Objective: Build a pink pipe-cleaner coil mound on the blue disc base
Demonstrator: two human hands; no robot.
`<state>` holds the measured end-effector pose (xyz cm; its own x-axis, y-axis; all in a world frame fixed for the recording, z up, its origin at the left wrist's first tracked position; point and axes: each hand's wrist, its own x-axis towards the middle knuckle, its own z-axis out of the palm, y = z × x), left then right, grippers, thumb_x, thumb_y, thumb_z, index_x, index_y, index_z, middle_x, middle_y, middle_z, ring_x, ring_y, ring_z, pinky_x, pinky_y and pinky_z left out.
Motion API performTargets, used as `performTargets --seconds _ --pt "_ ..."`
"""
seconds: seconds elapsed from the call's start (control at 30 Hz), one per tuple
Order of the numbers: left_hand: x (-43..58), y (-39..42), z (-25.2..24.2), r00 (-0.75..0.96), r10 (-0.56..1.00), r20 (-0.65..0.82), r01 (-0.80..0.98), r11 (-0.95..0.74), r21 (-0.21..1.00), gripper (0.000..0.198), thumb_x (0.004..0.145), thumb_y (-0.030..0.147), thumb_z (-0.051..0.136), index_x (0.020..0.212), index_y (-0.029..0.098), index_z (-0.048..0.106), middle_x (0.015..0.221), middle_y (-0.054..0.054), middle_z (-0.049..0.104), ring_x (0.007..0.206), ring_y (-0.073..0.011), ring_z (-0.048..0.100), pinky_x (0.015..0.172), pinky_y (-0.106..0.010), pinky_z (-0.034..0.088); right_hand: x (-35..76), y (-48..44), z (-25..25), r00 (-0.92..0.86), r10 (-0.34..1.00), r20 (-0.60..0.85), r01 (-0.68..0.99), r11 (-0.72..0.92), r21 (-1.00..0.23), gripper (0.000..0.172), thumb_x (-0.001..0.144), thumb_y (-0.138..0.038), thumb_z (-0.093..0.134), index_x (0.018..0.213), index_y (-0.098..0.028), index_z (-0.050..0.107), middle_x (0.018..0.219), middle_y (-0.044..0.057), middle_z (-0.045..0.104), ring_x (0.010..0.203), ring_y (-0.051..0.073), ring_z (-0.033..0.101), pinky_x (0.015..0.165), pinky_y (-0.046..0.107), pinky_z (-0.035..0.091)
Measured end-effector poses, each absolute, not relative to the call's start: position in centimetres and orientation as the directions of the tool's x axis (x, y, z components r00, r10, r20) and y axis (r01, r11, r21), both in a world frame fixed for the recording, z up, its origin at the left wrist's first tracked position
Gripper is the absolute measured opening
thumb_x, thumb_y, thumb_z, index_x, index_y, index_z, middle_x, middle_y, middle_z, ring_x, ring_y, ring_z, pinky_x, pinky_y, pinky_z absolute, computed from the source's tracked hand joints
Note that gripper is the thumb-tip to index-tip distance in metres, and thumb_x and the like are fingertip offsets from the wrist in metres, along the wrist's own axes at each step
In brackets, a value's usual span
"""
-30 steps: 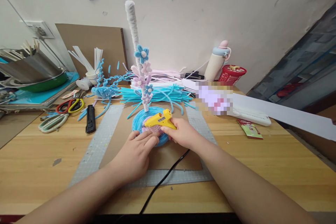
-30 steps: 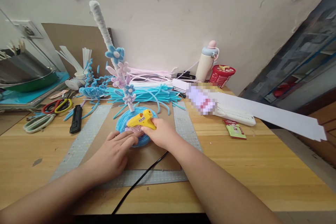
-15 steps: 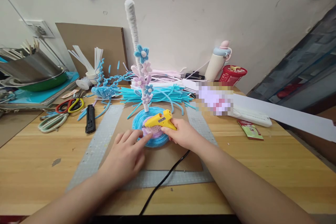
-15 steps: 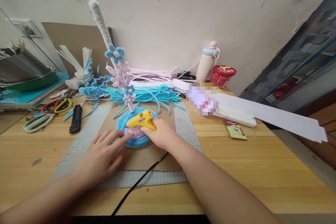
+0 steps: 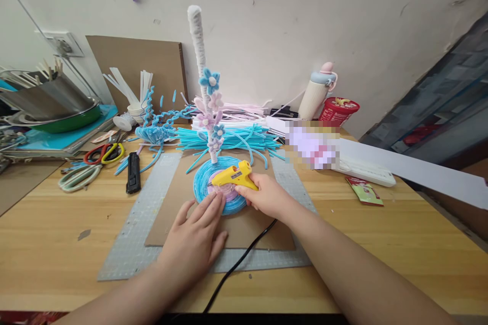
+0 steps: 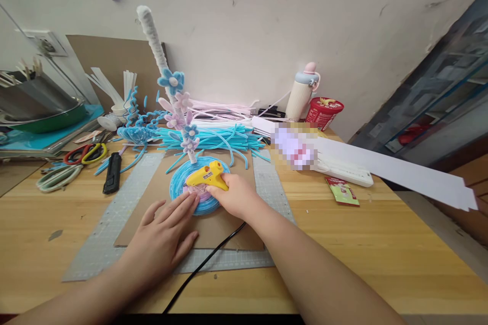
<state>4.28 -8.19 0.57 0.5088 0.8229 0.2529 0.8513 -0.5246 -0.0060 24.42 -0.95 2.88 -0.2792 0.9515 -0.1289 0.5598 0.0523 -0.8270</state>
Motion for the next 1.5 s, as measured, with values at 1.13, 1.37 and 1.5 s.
performTargets --seconds 1.13,1.37,1.5 --pt "0.5 -5.3 1.7 0.250 0.908 0.336 0.900 -0.346 0.265 0.028 0.093 0.029 0.042 0.101 0.023 0.068 0.087 -0.004 0.067 0.084 -0.0218 0.062 0.076 -0.036 0.048 24.5 -0.9 2.9 -0.276 0.946 -0.171 0.548 0.009 -0.836 0.025 0.085 -0.034 0.057 0.101 -0.017 0.065 0.056 -0.003 0.059 0.048 0.013 0.055 0.056 0.025 0.043" --pt "0.7 -4.7 0.9 0.219 0.903 0.369 0.884 -0.344 0.318 0.026 0.088 0.023 0.047 0.108 0.022 0.063 0.105 -0.006 0.062 0.101 -0.0241 0.058 0.090 -0.041 0.048 24.4 -0.9 2.9 -0.278 0.946 -0.166 0.549 0.014 -0.836 0.024 0.085 -0.034 0.057 0.100 -0.017 0.066 0.057 -0.002 0.060 0.049 0.013 0.055 0.056 0.025 0.043" --pt "0.3 -4.3 0.7 0.143 0.920 0.366 0.877 -0.289 0.384 0.025 0.086 0.023 0.047 0.107 0.022 0.061 0.104 -0.006 0.062 0.105 -0.0250 0.057 0.093 -0.041 0.047 24.4 -1.0 3.1 -0.275 0.942 -0.194 0.556 -0.009 -0.831 0.025 0.085 -0.034 0.056 0.102 -0.017 0.065 0.057 -0.003 0.059 0.047 0.013 0.053 0.055 0.025 0.042"
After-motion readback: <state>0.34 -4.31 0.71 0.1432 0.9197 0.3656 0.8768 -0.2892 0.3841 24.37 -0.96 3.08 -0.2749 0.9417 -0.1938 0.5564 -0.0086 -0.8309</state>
